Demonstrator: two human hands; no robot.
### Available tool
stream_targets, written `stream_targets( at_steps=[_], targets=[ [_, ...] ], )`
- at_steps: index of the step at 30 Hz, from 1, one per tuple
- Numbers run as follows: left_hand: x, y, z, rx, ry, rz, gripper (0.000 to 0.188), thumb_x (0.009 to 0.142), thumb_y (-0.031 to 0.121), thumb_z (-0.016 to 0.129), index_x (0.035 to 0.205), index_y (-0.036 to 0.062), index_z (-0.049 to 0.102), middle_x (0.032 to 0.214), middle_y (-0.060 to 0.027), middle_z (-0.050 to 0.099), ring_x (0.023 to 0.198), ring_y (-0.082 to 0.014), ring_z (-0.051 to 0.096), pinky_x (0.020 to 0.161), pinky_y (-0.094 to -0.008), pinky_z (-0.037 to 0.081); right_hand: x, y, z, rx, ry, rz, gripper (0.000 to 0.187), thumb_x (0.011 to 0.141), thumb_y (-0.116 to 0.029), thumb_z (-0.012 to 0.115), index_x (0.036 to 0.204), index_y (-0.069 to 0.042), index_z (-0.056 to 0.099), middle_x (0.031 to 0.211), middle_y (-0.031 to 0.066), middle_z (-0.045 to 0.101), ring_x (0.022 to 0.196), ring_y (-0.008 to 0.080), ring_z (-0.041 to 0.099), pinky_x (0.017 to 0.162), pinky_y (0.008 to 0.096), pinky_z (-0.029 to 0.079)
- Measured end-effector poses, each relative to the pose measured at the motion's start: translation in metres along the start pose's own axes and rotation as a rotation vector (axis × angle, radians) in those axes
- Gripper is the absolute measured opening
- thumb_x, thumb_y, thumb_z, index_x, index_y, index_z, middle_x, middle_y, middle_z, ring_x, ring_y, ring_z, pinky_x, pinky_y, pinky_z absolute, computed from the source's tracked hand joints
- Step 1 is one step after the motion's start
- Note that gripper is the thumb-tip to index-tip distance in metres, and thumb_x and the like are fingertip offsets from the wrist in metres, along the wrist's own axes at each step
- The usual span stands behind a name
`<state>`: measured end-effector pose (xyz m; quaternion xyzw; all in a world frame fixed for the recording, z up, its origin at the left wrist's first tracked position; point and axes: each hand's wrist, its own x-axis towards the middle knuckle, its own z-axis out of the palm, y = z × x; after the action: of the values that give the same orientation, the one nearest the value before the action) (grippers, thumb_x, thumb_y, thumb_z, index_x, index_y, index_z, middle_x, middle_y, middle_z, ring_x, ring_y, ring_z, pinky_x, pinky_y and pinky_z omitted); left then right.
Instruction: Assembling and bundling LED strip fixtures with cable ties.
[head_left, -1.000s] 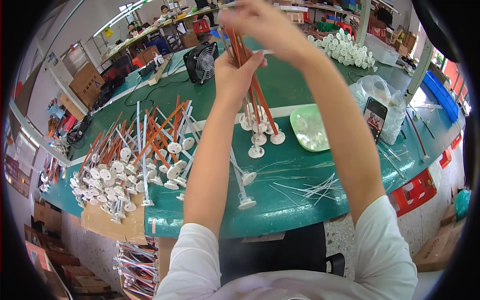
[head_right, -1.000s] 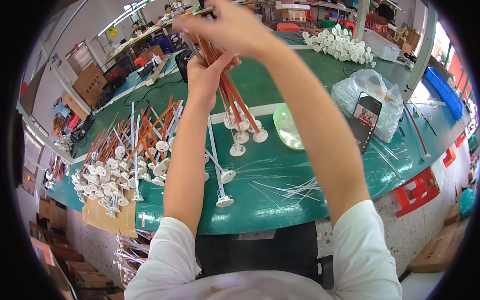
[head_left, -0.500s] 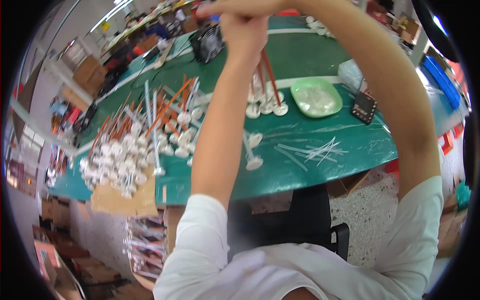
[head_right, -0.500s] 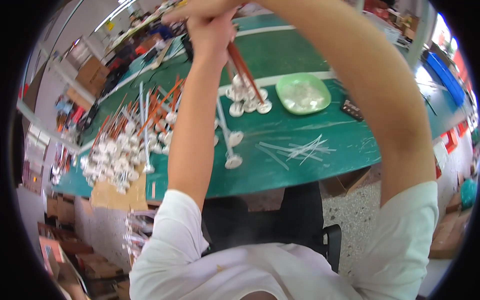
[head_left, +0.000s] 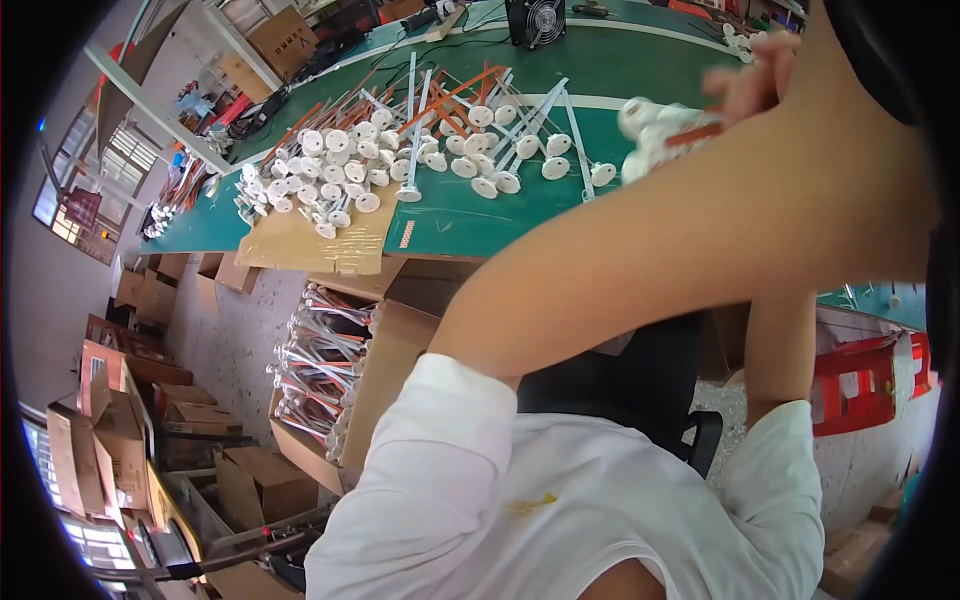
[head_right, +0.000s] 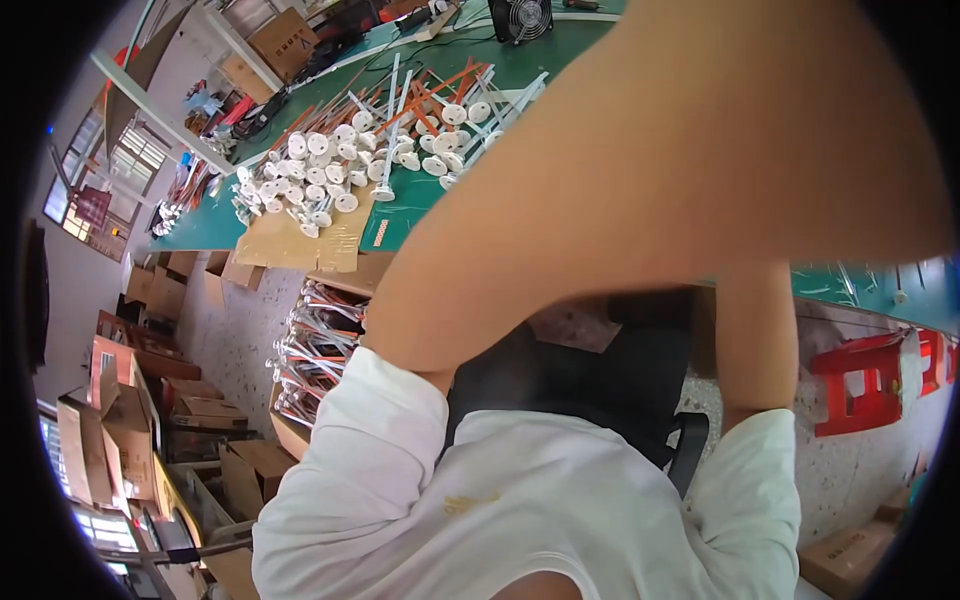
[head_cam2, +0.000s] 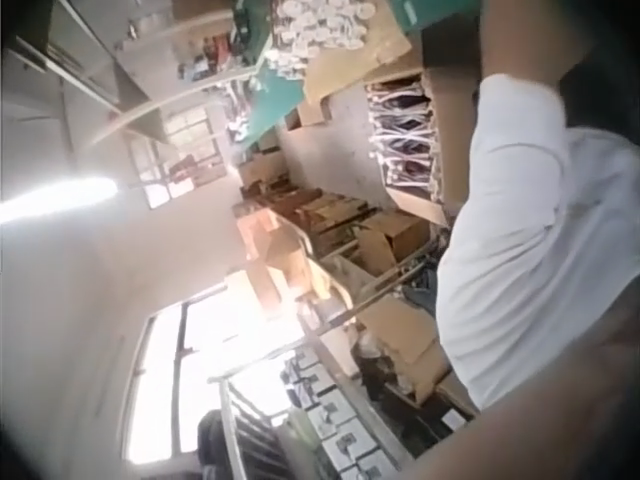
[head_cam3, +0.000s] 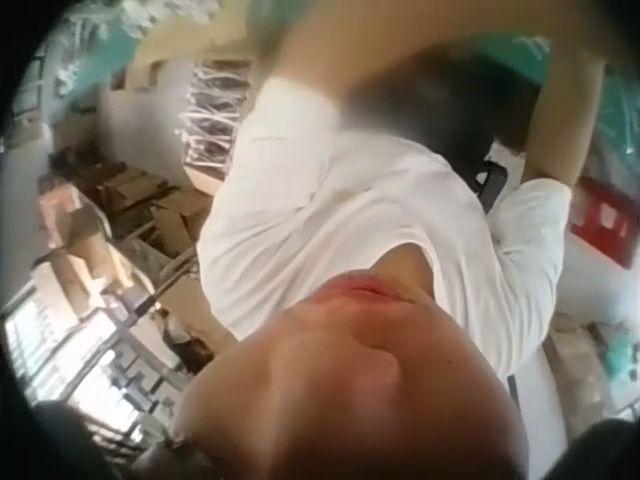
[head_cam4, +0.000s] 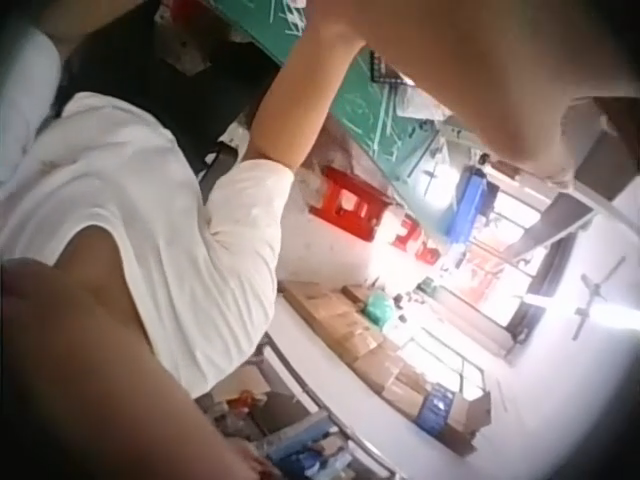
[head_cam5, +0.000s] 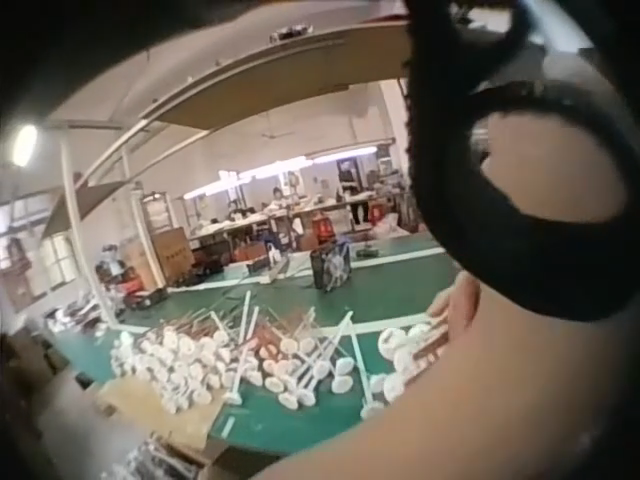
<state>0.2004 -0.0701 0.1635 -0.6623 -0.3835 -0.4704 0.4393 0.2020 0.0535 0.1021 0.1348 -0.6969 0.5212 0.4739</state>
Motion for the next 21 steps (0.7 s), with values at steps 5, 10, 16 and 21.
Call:
stream_targets(
  at_steps=[5,10,16,21],
  targets=[
    [-0.08,0.055,-0.016,-0.152,-0.065,-0.496,0.076,0.064,0.026,0.081,0.121,-0.0137,0.049,0.109,-0.0299,0.056,0.094,-0.0448,0.057,0.091,-0.051,0.042,-0.136,-0.045,0.013,0.601,-0.027,0.535,0.02,0.096,-0.023,0.056,0.087,-0.005,0.052,0.057,0.0059,0.052,0.048,0.0174,0.053,0.047,0.0328,0.044],
    [-0.19,0.13,-0.019,-0.76,-0.611,-1.242,0.114,0.063,0.035,0.087,0.144,-0.0101,0.021,0.096,-0.0243,0.066,0.087,-0.0373,0.067,0.083,-0.0389,0.052,-0.224,-0.05,0.0,0.882,0.226,0.703,0.015,0.097,-0.007,0.046,0.083,-0.004,0.042,0.049,0.0041,0.042,0.039,0.0143,0.042,0.04,0.0298,0.038],
    [-0.242,0.167,-0.008,-0.767,-0.813,-1.393,0.076,0.069,0.025,0.082,0.127,-0.004,0.042,0.078,-0.0173,0.067,0.072,-0.0323,0.069,0.068,-0.0358,0.054,-0.239,-0.046,-0.008,0.374,0.24,0.736,0.016,0.091,-0.002,0.053,0.081,-0.004,0.041,0.053,0.0063,0.045,0.045,0.0164,0.048,0.049,0.0323,0.045],
    [-0.247,0.175,-0.002,-0.99,-0.537,-1.41,0.045,0.074,0.015,0.074,0.11,-0.0007,0.052,0.083,-0.0107,0.067,0.068,-0.0236,0.067,0.062,-0.0334,0.052,-0.236,-0.029,-0.017,0.224,-0.011,0.652,0.009,0.087,0.001,0.052,0.083,-0.003,0.045,0.058,0.0055,0.05,0.051,0.0146,0.05,0.054,0.0326,0.046]
  ],
)
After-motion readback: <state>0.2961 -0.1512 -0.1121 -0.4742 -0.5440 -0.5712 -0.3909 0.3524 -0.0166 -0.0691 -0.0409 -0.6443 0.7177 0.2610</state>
